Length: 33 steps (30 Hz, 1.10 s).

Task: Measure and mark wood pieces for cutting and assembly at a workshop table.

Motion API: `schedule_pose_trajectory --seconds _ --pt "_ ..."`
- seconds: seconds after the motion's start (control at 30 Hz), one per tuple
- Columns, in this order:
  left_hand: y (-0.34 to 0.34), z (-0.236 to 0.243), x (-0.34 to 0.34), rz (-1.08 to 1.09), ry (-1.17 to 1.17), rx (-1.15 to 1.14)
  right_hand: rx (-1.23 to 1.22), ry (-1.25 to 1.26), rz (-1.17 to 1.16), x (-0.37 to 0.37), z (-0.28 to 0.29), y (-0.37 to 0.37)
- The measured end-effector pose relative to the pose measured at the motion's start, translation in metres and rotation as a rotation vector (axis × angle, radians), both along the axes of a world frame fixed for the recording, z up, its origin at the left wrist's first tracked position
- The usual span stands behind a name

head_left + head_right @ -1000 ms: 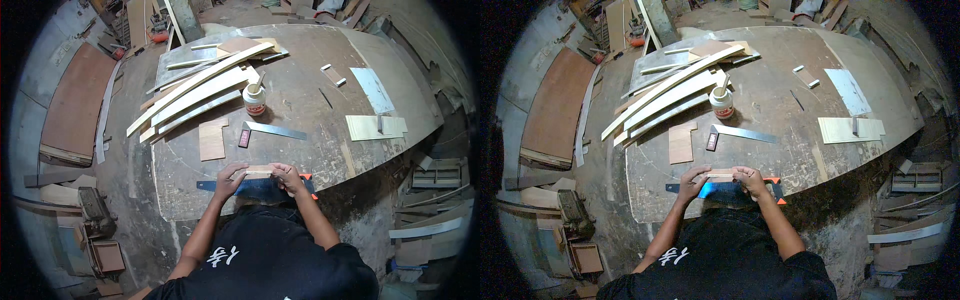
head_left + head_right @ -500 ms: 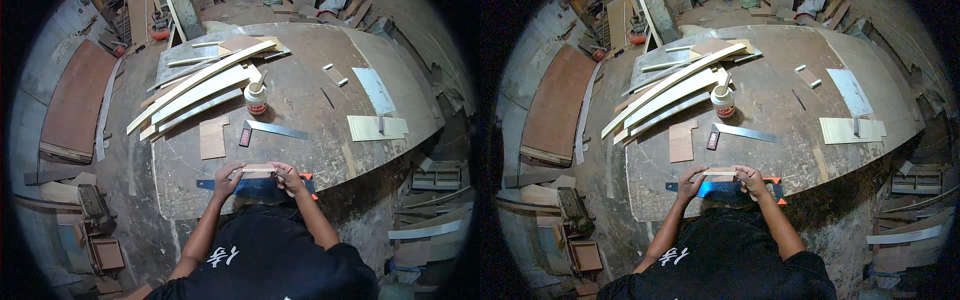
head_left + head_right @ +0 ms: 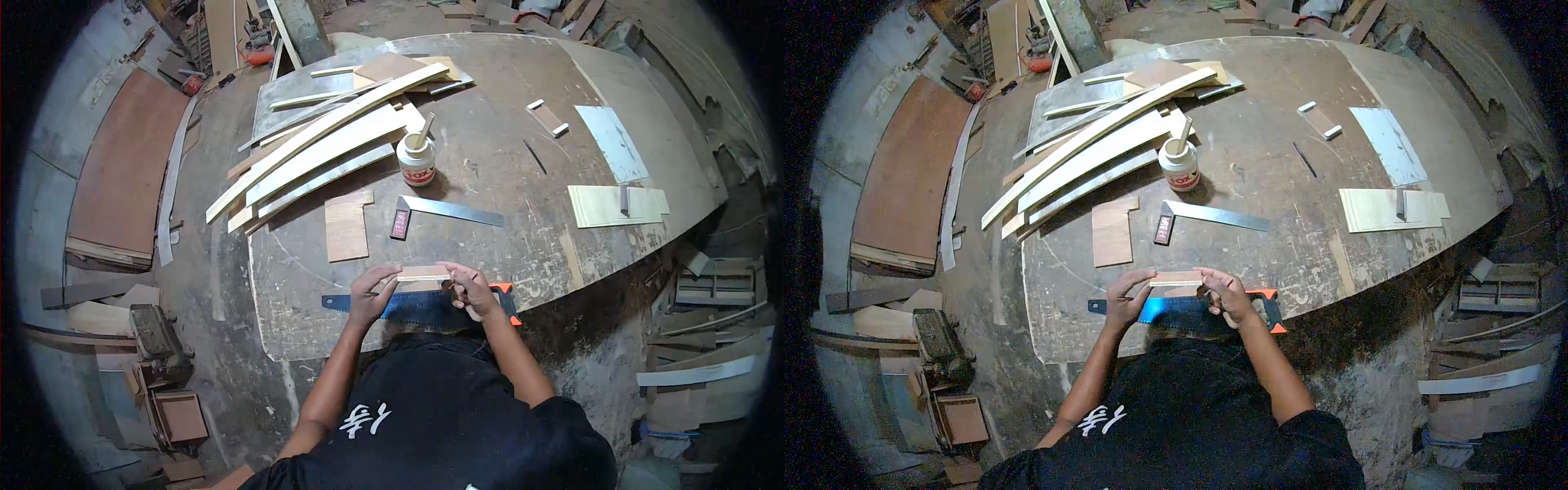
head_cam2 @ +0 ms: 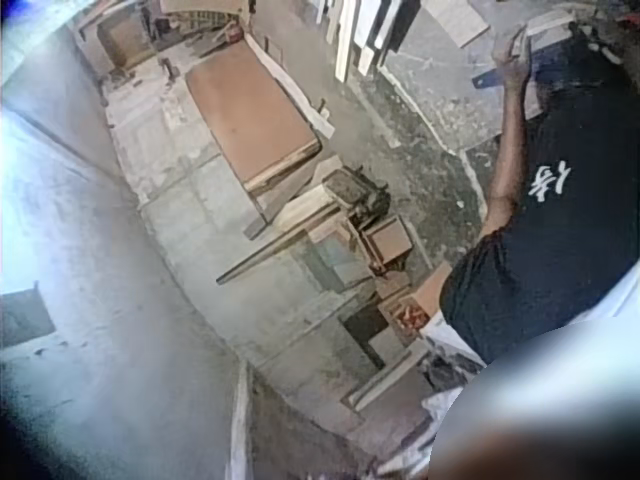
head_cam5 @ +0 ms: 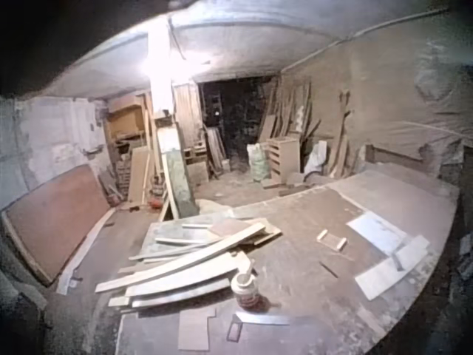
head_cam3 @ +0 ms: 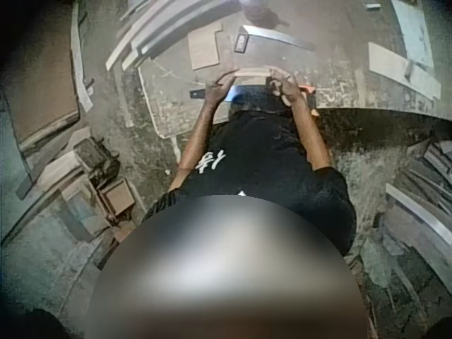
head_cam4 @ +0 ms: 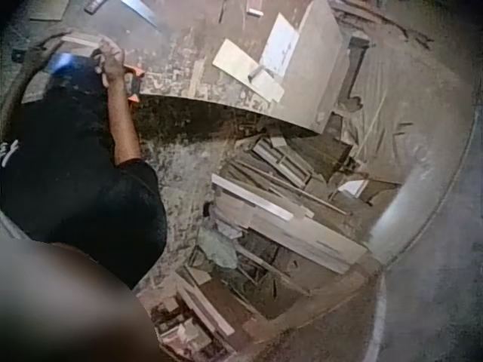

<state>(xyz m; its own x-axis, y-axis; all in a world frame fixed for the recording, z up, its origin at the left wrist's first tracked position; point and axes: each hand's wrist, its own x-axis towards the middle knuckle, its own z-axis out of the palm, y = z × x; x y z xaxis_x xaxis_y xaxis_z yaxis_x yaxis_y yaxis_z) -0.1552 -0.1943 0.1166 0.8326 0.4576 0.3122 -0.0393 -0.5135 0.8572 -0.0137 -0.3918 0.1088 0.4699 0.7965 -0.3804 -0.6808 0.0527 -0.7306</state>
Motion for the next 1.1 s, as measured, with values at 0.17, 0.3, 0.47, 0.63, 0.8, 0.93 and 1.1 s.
schedule_pose_trajectory --seconds 0.17,0.3,0.47,0.63,0.8,0.93,1.1 --pt "0.001 0.001 0.001 -0.016 0.0 -0.011 0.008 0.011 -0.003 0.0 0.0 0.001" --pt "0.0 0.003 0.002 -0.021 -0.017 -0.018 -0.015 0.012 -0.013 -0.001 0.002 0.001" --pt "0.001 0.0 -0.001 0.001 -0.005 0.009 0.0 0.023 -0.001 -0.001 0.002 0.001" --pt "0.001 -0.009 -0.004 0.04 0.054 -0.04 -0.037 0.046 -0.049 -0.005 -0.009 0.0" --pt "0.001 -0.008 -0.001 0.03 0.039 -0.024 -0.064 -0.027 -0.005 -0.005 -0.017 0.0" --pt "0.0 -0.007 0.001 0.021 0.059 -0.06 -0.115 -0.078 0.001 -0.006 -0.026 -0.001" --pt "-0.001 -0.016 -0.004 0.043 0.155 -0.11 -0.133 -0.129 0.035 -0.008 -0.018 0.002"
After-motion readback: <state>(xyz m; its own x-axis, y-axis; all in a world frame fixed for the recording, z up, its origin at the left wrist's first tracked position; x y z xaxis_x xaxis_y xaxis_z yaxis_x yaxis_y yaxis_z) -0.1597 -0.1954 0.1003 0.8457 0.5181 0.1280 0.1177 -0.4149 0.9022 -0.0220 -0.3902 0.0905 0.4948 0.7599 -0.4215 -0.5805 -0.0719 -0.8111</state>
